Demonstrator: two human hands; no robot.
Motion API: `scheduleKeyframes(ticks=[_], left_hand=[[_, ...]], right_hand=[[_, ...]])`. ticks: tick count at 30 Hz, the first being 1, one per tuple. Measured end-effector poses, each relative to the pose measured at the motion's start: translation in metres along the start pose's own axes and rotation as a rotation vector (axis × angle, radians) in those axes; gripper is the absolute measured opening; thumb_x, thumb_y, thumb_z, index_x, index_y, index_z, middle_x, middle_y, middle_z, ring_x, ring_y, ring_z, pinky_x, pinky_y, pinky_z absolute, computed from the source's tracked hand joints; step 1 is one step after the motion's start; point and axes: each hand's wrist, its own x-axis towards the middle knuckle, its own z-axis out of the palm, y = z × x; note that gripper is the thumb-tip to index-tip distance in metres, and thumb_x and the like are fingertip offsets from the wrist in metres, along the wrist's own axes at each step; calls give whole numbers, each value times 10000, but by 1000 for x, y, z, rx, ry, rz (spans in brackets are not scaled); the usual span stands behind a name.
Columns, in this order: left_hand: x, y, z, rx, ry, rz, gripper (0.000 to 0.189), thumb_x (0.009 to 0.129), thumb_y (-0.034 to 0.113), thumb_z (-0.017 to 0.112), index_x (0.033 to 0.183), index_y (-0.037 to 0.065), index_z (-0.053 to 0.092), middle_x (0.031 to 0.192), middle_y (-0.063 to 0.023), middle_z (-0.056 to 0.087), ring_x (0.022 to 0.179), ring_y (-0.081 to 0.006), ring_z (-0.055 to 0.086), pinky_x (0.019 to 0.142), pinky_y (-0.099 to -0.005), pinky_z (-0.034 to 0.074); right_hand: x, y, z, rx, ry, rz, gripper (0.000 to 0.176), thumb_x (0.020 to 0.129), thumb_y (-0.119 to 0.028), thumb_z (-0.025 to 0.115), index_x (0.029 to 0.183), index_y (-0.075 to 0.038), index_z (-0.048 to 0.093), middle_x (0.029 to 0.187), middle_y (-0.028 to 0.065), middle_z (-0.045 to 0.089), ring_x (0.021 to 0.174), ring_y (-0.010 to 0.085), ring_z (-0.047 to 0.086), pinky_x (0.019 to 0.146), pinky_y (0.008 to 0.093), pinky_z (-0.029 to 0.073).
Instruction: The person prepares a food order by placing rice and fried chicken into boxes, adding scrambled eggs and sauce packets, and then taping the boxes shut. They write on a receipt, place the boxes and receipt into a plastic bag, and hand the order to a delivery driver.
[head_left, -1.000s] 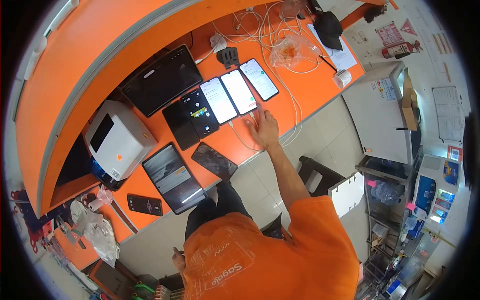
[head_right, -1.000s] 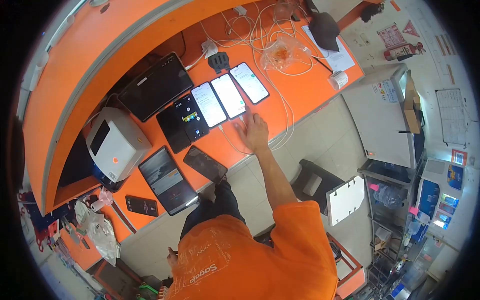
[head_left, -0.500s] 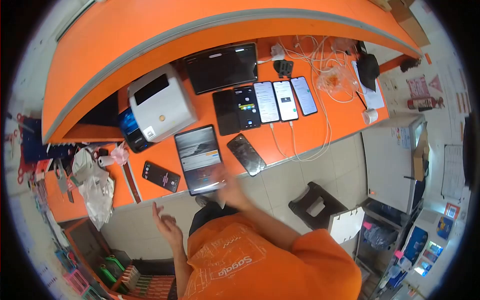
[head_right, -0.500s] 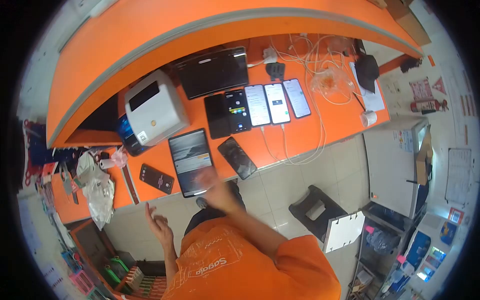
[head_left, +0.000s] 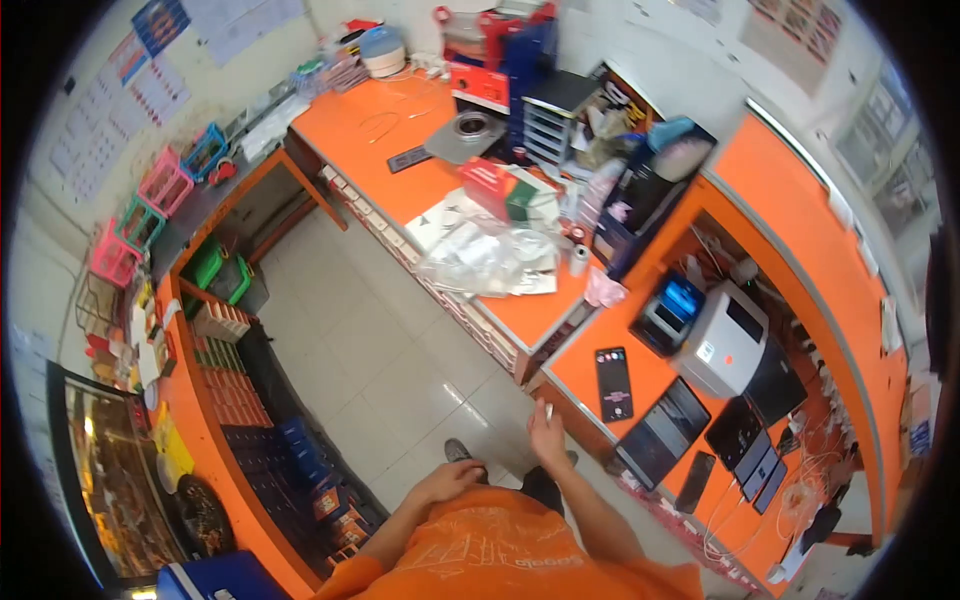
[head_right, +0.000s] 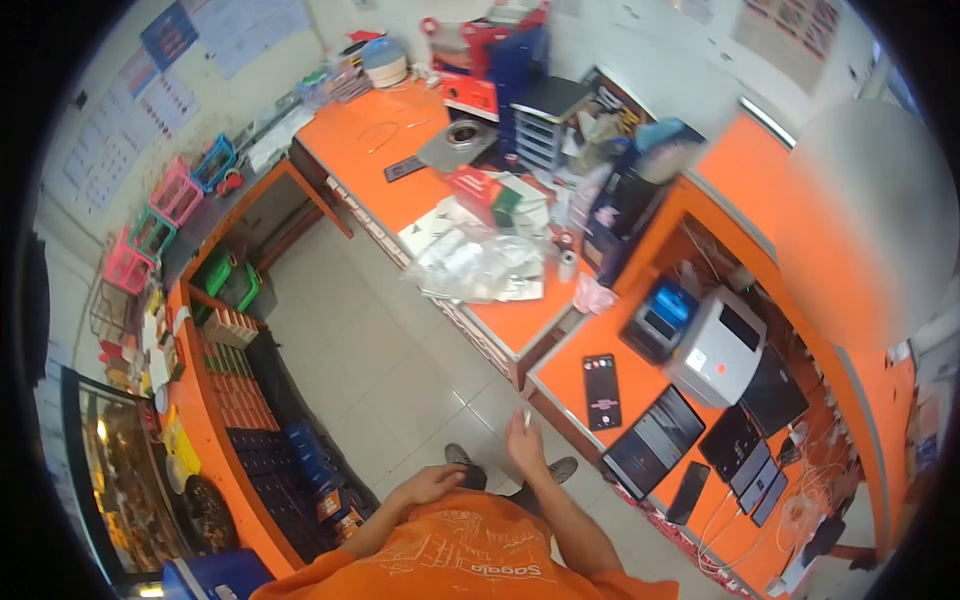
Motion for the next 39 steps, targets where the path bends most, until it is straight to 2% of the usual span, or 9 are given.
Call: scheduleKeyframes(ticks=[6,11,12,20,27,29,35,36,39], left_hand=[[-106,-133,-119,-2,504,-270,356,920,241,570,1218,47,571,994,-181,697,869,-290,692,773,-385,537],[-162,-224,-172,-264,868,-334,346,922,231,563,1215,46,575,960,-188,694,797,-294,687,711,-386,540],[-166,-233,-178,-304,971,-371,346,922,231,563,1215,46,575,960,-188,694,797,-294,687,711,-386,540],[-38,-396,-112,-611,578,-338,523,900,406,601,1322,104,538,1162,-166,660,1079,-260,621,965,-369,448],[-82,-310,-411,-800,63,-694,636,895,607,484,1275,109,592,1268,-113,603,1111,-280,580,960,-399,444],[-80,-330,-468,-484,-7,-752,693,892,668,425,1242,101,617,1302,-121,585,1146,-312,562,961,-418,447],[-150,-363,-566,-412,442,-804,675,918,600,421,1081,-2,677,980,-221,691,986,-358,653,866,-440,495],[-163,-358,-580,-568,787,-797,606,926,531,469,1122,-13,651,946,-218,694,954,-327,665,842,-420,504],[-175,-409,-654,-755,1333,-642,490,932,383,554,1195,-29,593,903,-185,694,891,-256,673,799,-366,515]], right_hand=[[187,-150,31,-717,363,-251,553,884,-420,549,1107,86,558,1026,332,627,996,467,613,851,515,481],[290,-153,37,-868,342,-515,839,794,-370,680,1433,42,325,1437,293,379,1356,372,361,1137,423,272],[277,-154,47,-847,563,-1137,831,808,-384,696,1449,-4,329,1447,240,399,1344,367,381,1130,447,274],[162,-184,228,-680,343,-577,825,845,-475,591,1472,-33,284,1487,211,331,1363,356,339,1133,456,260],[240,-196,484,-730,-725,-42,828,878,-554,498,1491,-59,246,1521,185,272,1379,346,303,1136,464,247],[262,-201,530,-715,-908,224,830,887,-577,472,1496,-66,235,1531,177,256,1384,344,293,1137,466,243],[297,-240,658,-780,-1224,834,839,915,-645,393,1513,-88,202,1561,155,205,1398,336,262,1139,473,233],[298,-244,689,-786,-1292,882,841,920,-656,379,1516,-91,196,1566,151,197,1400,334,256,1139,474,231],[287,-273,803,-1041,-1429,591,863,906,-714,351,1516,-120,211,1539,152,260,1359,325,328,1089,484,304]])
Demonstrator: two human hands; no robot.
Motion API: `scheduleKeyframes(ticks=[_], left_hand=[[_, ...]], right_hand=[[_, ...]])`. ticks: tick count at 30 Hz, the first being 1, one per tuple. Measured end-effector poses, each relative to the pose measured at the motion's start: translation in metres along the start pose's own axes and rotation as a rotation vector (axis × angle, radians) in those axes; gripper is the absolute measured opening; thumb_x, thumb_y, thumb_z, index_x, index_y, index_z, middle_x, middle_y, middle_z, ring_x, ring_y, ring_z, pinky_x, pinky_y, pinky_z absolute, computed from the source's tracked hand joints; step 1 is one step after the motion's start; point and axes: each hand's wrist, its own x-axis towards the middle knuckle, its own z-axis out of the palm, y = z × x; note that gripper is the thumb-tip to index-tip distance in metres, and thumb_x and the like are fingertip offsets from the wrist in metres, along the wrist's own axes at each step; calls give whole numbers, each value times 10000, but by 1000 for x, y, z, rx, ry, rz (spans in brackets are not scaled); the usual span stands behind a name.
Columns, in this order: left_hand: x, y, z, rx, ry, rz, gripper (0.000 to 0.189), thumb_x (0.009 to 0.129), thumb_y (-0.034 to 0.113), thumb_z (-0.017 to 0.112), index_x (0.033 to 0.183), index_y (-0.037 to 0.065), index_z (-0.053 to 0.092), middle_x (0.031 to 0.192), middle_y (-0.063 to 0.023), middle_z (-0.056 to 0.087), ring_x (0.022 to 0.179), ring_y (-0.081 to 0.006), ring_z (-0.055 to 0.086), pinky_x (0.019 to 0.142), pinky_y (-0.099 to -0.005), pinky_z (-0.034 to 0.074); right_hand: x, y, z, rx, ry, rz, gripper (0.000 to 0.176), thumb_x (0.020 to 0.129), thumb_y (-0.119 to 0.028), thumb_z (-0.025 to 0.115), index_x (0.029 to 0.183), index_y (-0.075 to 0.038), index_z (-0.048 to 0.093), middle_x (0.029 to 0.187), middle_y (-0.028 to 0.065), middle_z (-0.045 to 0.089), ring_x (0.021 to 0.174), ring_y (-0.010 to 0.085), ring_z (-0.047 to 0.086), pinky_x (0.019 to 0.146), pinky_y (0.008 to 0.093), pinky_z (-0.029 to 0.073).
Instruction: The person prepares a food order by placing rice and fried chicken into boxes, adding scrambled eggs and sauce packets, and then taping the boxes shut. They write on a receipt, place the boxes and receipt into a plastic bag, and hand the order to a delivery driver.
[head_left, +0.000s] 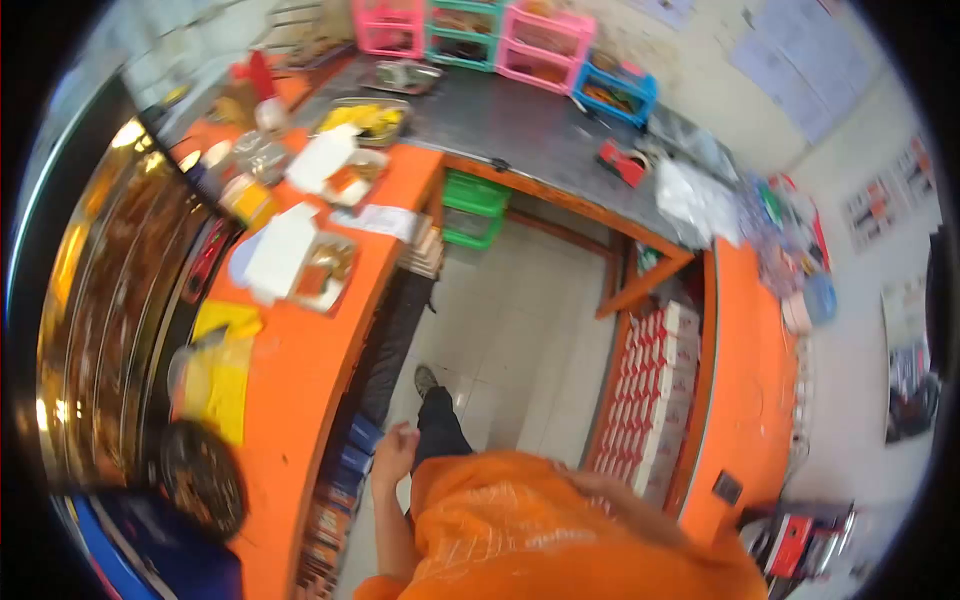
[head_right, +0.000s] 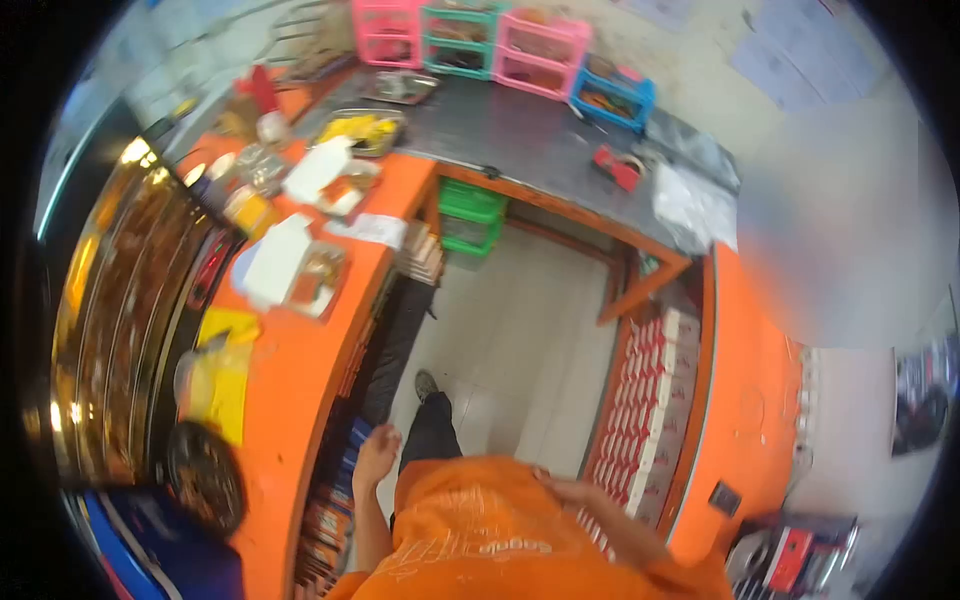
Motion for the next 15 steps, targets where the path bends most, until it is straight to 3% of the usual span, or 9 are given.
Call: scheduleKeyframes(ticks=[1,2,6,8,10,11,13,14,15], left_hand=[[22,5,-5,-204,164,49,452,929,305,591,1226,-33,562,894,-156,691,859,-217,669,780,-332,517],[53,22,-14,-194,119,64,452,929,305,591,1226,-33,562,894,-156,691,859,-217,669,780,-332,517],[181,100,-45,-419,132,118,466,921,229,611,1299,-15,488,1002,-119,624,855,-173,592,736,-297,490],[240,125,-55,-456,88,132,500,921,221,609,1337,-8,450,1051,-119,599,867,-172,571,729,-298,481],[304,152,-64,-613,126,-14,654,909,218,625,1424,1,286,1097,-145,571,909,-185,558,764,-321,491],[335,161,-62,-601,99,-9,654,909,218,625,1424,1,286,1097,-145,571,909,-185,558,764,-321,491],[390,169,-54,-721,430,-164,783,892,216,640,1455,13,135,1080,-148,578,918,-197,571,810,-340,504],[415,174,-51,-836,552,-243,821,878,219,650,1449,29,91,1019,-153,591,841,-213,590,765,-372,522],[430,182,-48,-905,508,-260,804,878,216,647,1431,33,93,989,-148,599,766,-217,587,706,-387,524]], right_hand=[[2,-49,7,-212,111,-1,881,883,-749,348,1511,-142,236,1502,160,340,1313,319,411,1037,493,381],[30,-73,-11,-248,40,-19,878,873,-756,361,1506,-157,255,1480,168,374,1289,316,449,990,500,431],[83,-160,-30,-315,176,-103,882,865,-745,399,1466,-103,332,1386,211,481,1230,323,518,919,470,482],[87,-202,-39,-609,473,-17,814,877,-696,442,1360,-41,462,1198,252,605,1128,354,593,886,433,494],[82,-256,-44,-676,554,-38,770,878,-665,468,1295,-19,506,1125,254,631,1083,370,609,884,431,494],[82,-280,-49,-775,624,-55,731,878,-635,495,1230,3,549,1052,255,658,1038,386,625,881,430,493],[100,-317,-62,-725,679,-88,677,877,-596,518,1191,1,569,1055,254,654,1033,394,621,878,447,491],[107,-336,-76,-714,717,-141,623,876,-557,541,1151,0,589,1058,253,651,1028,402,617,875,463,488],[114,-350,-92,-746,690,-140,623,876,-557,541,1151,0,589,1058,253,651,1028,402,617,875,463,488]])
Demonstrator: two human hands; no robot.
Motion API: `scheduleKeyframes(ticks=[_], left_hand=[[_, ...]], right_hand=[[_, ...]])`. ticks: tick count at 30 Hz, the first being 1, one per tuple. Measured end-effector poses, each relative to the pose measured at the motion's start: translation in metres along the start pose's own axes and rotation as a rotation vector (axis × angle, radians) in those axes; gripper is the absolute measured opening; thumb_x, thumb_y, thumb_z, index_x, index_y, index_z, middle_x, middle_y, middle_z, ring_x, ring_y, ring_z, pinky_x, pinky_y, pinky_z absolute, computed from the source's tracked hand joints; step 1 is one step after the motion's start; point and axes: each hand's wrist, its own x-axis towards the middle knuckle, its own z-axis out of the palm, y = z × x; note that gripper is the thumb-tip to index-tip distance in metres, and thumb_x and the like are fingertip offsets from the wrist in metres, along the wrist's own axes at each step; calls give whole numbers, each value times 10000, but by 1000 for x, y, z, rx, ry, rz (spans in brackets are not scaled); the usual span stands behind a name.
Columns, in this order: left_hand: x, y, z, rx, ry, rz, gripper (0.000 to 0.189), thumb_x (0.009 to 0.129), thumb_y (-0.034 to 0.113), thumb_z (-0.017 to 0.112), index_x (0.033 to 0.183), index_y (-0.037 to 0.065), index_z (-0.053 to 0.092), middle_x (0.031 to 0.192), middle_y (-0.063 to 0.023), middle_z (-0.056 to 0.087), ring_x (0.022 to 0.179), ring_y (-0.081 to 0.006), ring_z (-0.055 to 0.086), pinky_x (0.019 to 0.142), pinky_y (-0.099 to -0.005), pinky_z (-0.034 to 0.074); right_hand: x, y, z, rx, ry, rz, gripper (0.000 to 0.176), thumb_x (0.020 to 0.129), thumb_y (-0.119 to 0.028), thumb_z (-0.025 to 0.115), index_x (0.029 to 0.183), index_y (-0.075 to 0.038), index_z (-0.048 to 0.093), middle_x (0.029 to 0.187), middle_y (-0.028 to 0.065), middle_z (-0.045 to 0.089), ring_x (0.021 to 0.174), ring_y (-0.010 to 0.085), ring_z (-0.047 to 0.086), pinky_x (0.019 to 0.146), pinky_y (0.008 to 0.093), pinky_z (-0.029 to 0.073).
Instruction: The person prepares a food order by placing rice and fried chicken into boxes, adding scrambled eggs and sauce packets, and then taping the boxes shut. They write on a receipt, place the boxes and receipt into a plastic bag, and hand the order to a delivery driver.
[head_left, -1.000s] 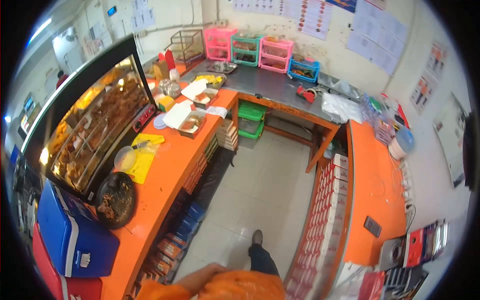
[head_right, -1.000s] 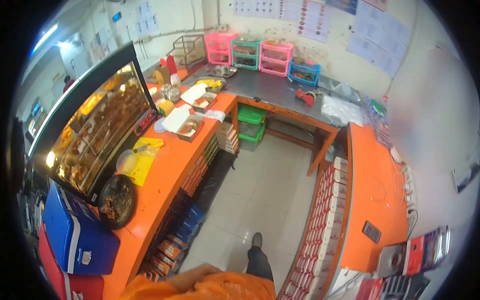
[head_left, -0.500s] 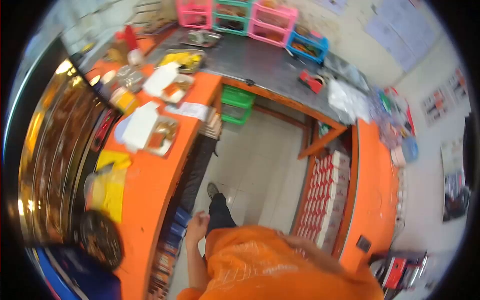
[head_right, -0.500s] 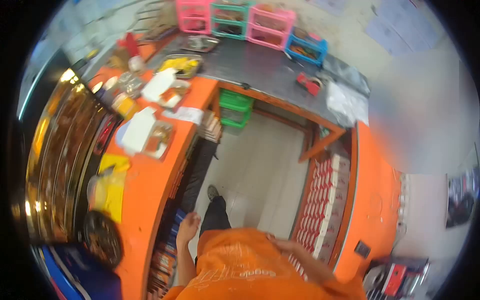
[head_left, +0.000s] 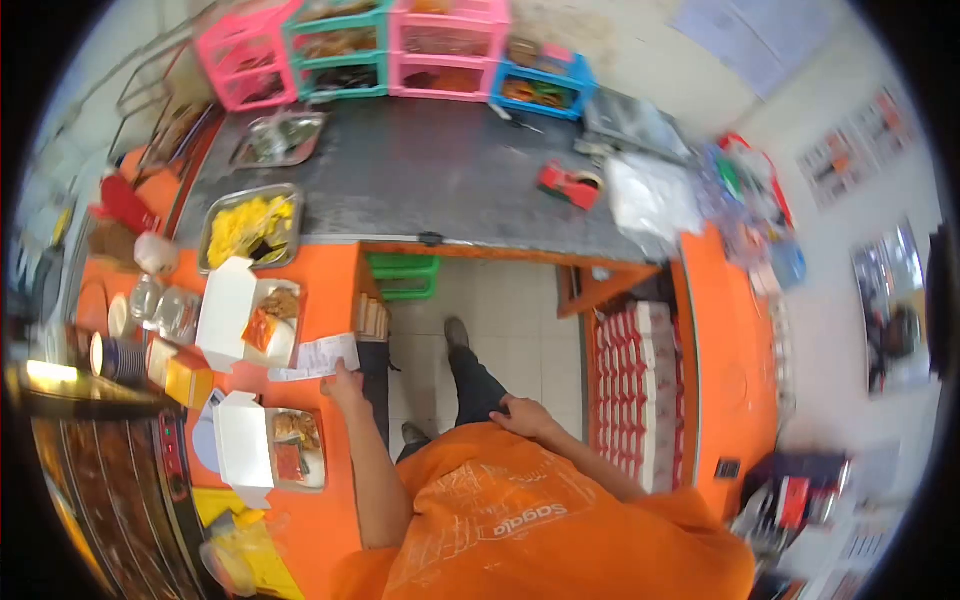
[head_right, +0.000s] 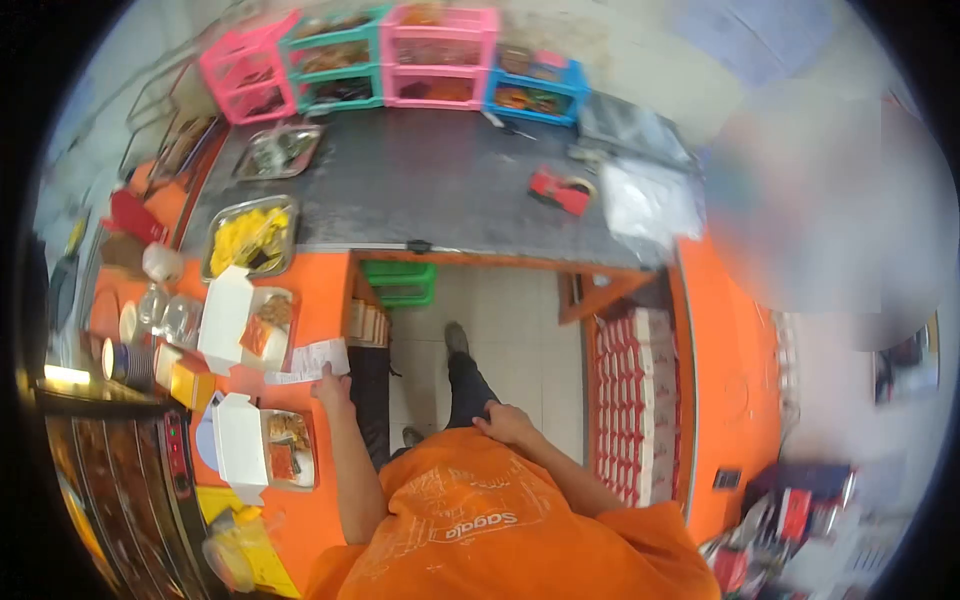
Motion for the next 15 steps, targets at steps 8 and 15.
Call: scheduleKeyframes(ticks=[8,15], left_hand=[[30,31,28,177,570,63,431,864,363,646,688,-29,628,602,-68,585,617,-195,562,599,-376,457],[-1,34,13,404,686,18,346,813,312,647,782,-32,669,766,-214,678,771,-364,672,714,-436,502]], right_hand=[[185,-71,-131,-66,-64,-433,415,879,-391,623,1072,-24,633,927,196,680,907,352,655,795,423,508],[292,-320,-150,-174,-246,-946,472,931,-372,584,1192,21,561,1014,227,663,960,323,647,846,396,497]])
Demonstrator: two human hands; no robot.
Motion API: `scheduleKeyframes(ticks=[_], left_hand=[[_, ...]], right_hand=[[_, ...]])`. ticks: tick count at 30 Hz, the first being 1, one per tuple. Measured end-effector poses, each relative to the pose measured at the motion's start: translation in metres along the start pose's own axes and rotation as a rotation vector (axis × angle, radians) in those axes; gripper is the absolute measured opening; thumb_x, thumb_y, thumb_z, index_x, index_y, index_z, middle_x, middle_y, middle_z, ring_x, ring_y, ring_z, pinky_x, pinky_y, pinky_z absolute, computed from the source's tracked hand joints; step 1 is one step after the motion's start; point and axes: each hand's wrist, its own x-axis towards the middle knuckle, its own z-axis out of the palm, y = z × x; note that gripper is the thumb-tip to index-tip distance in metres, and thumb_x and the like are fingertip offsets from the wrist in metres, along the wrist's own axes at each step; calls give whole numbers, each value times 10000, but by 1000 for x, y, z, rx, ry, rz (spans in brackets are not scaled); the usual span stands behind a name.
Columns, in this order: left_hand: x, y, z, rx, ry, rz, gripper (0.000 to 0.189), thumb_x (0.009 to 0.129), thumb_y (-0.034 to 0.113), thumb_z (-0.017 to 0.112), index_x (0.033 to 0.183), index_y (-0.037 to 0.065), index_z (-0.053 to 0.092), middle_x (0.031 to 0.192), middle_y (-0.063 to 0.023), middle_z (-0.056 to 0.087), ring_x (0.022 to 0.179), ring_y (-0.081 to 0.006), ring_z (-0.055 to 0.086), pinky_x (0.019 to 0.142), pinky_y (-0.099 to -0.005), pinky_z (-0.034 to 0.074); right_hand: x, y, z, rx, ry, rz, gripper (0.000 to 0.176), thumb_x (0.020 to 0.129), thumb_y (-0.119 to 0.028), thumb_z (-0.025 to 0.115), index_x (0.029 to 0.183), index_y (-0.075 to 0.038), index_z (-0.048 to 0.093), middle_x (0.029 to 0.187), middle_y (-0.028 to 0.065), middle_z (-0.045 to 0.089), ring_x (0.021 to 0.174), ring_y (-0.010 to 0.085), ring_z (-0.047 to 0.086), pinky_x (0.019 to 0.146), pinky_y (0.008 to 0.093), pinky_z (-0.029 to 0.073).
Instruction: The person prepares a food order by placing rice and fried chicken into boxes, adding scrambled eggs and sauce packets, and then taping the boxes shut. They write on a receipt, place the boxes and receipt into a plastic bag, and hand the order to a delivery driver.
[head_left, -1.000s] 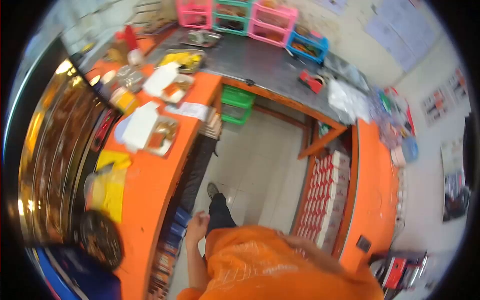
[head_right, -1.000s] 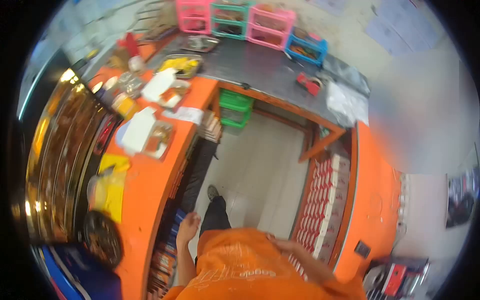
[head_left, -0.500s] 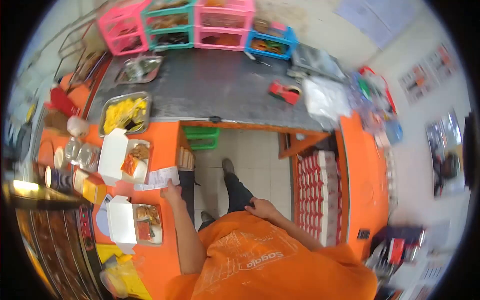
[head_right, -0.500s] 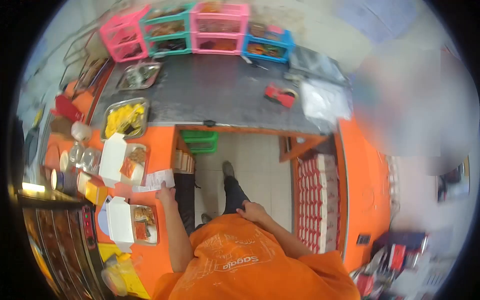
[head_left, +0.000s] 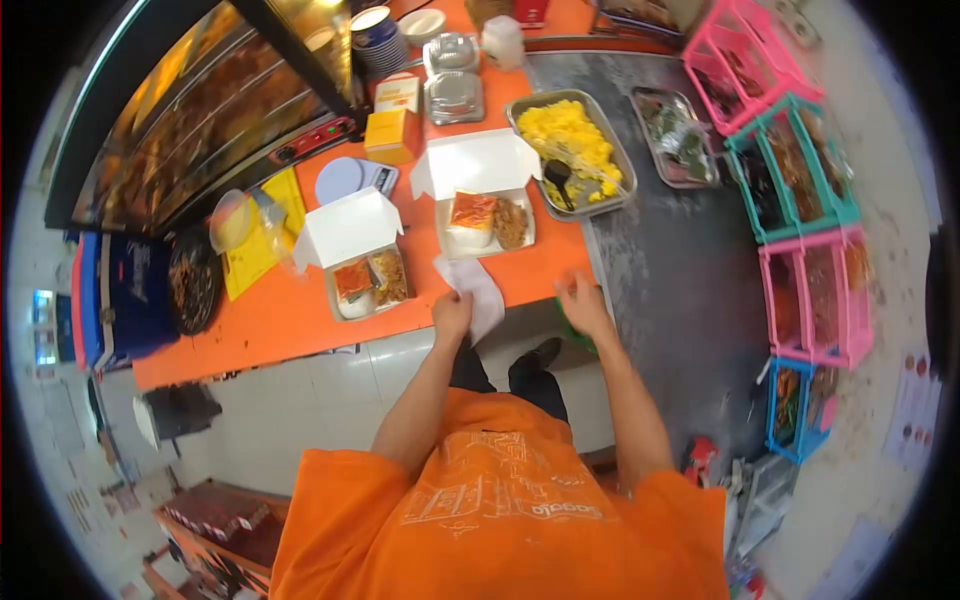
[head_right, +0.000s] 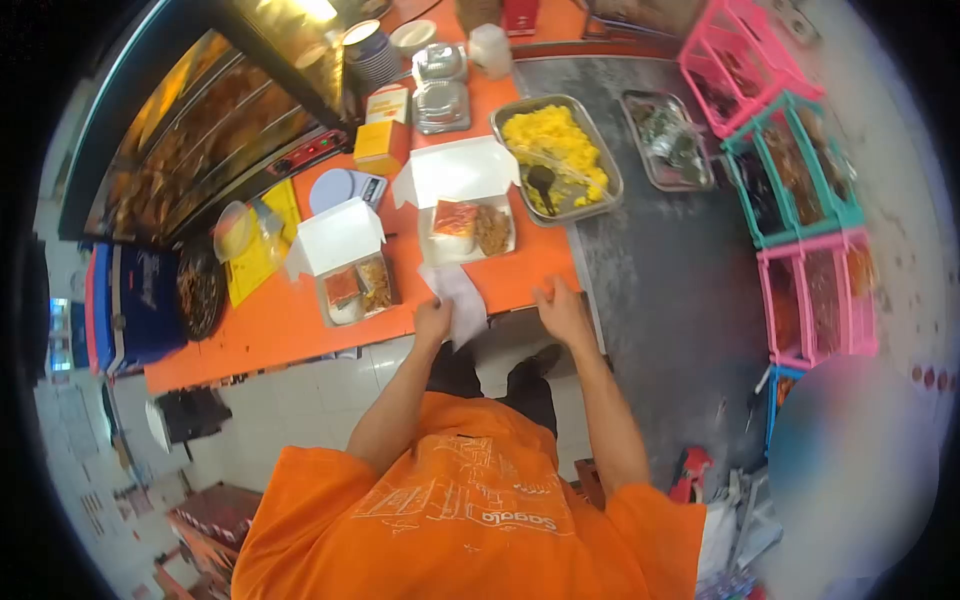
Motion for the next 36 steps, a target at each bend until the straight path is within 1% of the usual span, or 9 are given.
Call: scheduleKeyframes(ticks=[9,11,14,16,20,22,25,35,36], left_hand=[[-45,-107,-234,104,254,6,458,864,-12,464,1321,-8,483,849,-194,654,804,-278,659,721,-405,524],[12,-152,-230,169,228,256,404,903,22,453,1301,-13,509,898,-200,664,828,-276,668,724,-410,524],[82,-104,-207,-395,-129,-230,364,974,197,462,1242,-34,550,1041,-239,655,930,-289,672,772,-407,516],[104,-92,-195,259,-14,280,432,1001,336,454,1213,-27,558,1102,-214,636,964,-275,650,753,-410,516],[84,-104,-189,336,64,200,462,1008,376,432,1193,-33,540,1162,-166,605,981,-270,620,765,-419,513],[65,-110,-176,-673,283,-27,455,1012,380,410,1212,-15,513,1174,-121,595,972,-257,611,755,-413,504],[11,-228,-127,-684,545,-391,484,1001,360,416,1300,-19,457,1215,-119,593,992,-237,619,774,-378,495],[60,-195,-80,124,-482,-186,421,953,309,514,1262,23,526,1215,-134,607,980,-242,630,749,-373,511],[62,-194,-81,146,-533,-180,415,949,304,523,1259,28,533,1215,-136,608,979,-243,631,747,-373,513]], right_hand=[[118,-23,68,-85,75,5,338,945,-245,502,1061,62,583,964,301,634,955,465,605,821,485,468],[104,-16,76,20,120,59,300,939,-223,508,1000,59,592,919,291,635,913,463,608,782,485,465],[67,5,86,42,246,78,279,944,-209,517,926,51,618,828,253,643,809,394,640,710,444,479],[45,9,79,-43,302,36,289,956,-216,519,914,46,634,782,224,651,748,327,669,677,403,496],[-39,57,73,415,435,284,245,955,-162,533,868,55,609,761,122,629,683,235,598,628,397,468],[-81,25,25,758,551,518,245,964,-158,526,970,71,613,874,106,651,770,226,622,668,365,508],[-138,110,-24,664,701,504,231,972,-147,500,1043,50,600,934,147,647,675,235,658,557,344,569],[-162,205,-84,638,962,788,277,963,-162,498,1031,94,580,849,138,646,718,278,666,609,397,572],[-162,183,-89,-58,938,735,278,960,-159,508,1029,100,581,871,128,647,747,263,655,623,387,561]])
